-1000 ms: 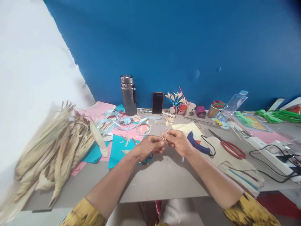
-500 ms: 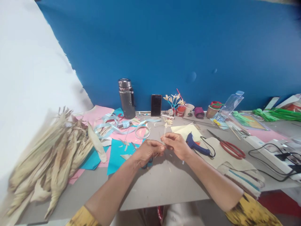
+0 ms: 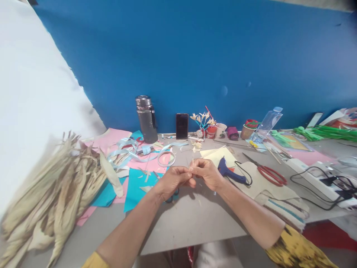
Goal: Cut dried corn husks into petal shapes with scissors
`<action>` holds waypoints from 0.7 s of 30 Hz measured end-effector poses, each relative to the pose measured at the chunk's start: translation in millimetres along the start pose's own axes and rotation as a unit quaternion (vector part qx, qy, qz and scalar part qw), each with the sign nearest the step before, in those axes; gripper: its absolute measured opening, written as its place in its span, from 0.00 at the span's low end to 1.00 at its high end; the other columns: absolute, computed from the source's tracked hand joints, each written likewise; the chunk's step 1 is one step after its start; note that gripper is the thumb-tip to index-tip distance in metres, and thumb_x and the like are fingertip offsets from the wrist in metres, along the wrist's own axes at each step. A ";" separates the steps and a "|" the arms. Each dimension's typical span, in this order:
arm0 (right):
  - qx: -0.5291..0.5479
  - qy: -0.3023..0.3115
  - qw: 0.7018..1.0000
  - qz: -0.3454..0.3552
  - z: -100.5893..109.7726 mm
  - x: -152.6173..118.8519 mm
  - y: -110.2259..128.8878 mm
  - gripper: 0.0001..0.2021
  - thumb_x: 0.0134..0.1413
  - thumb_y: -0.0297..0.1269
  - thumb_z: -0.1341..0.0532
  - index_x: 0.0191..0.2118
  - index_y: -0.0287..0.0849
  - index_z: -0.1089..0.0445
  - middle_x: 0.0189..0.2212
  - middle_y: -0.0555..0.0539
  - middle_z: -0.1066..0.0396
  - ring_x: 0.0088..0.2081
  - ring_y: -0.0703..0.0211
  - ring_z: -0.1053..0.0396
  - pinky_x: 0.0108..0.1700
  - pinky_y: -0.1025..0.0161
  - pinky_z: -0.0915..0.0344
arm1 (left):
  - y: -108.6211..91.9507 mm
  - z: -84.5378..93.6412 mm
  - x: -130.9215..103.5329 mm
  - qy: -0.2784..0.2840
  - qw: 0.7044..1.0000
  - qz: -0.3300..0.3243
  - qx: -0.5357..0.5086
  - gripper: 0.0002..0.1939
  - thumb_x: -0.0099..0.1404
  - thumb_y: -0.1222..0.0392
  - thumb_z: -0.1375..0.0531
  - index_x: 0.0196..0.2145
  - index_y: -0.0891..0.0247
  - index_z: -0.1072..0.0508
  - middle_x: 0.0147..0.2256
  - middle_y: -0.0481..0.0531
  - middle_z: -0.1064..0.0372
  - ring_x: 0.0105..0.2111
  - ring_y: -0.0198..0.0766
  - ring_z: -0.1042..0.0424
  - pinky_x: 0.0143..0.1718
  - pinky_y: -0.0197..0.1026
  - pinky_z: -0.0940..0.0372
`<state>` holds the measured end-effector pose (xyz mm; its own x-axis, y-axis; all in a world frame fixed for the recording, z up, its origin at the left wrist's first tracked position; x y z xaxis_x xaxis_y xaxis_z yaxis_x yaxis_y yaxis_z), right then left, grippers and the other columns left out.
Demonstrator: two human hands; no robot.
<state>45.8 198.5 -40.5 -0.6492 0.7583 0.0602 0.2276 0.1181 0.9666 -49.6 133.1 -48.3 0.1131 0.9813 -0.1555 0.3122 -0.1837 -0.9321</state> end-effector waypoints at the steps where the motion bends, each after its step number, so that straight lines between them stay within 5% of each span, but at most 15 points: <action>1: 0.007 -0.005 1.000 -0.006 -0.4 -0.4 -0.4 0.17 0.36 0.41 0.25 0.20 0.39 0.33 0.21 0.53 0.34 0.23 0.67 0.40 0.24 0.67 0.48 | 0.1 -0.4 -0.4 -0.001 1.000 0.001 0.003 0.16 0.51 0.52 0.29 0.28 0.69 0.25 0.23 0.55 0.25 0.26 0.38 0.28 0.36 0.41 0.35; 8: 0.014 0.004 1.000 -0.007 -4.3 -0.5 0.3 0.18 0.38 0.44 0.25 0.21 0.40 0.34 0.20 0.52 0.33 0.23 0.65 0.38 0.24 0.67 0.47 | -3.5 -7.1 -2.6 0.029 0.997 -0.013 0.063 0.18 0.59 0.47 0.35 0.34 0.67 0.26 0.25 0.56 0.24 0.28 0.39 0.27 0.37 0.42 0.34; 16: 0.026 -0.004 1.000 -0.016 4.4 3.6 -1.2 0.19 0.42 0.50 0.28 0.33 0.38 0.22 0.19 0.53 0.39 0.22 0.69 0.46 0.22 0.69 0.53 | -1.9 0.3 -0.9 -0.014 0.998 0.000 0.061 0.14 0.59 0.51 0.36 0.31 0.66 0.28 0.23 0.55 0.26 0.25 0.39 0.27 0.35 0.42 0.34; 21: 0.032 -0.039 0.998 -0.024 8.2 5.7 -1.9 0.18 0.36 0.48 0.25 0.25 0.38 0.25 0.24 0.50 0.32 0.22 0.70 0.45 0.21 0.69 0.53 | -0.7 -1.2 -1.4 -0.007 0.998 0.024 0.055 0.14 0.57 0.52 0.34 0.30 0.67 0.28 0.23 0.56 0.25 0.26 0.40 0.26 0.35 0.42 0.34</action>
<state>47.6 207.9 -44.0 -0.6033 0.7975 -0.0081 0.2441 0.1943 0.9501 -48.9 131.8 -47.1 0.1123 0.9724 -0.2043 0.2002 -0.2236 -0.9539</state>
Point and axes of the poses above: each hand's wrist, its own x-axis towards the middle knuckle, its own z-axis out of the back of the hand, y = z × x, the point moved 7 cm from there along x, towards the middle knuckle
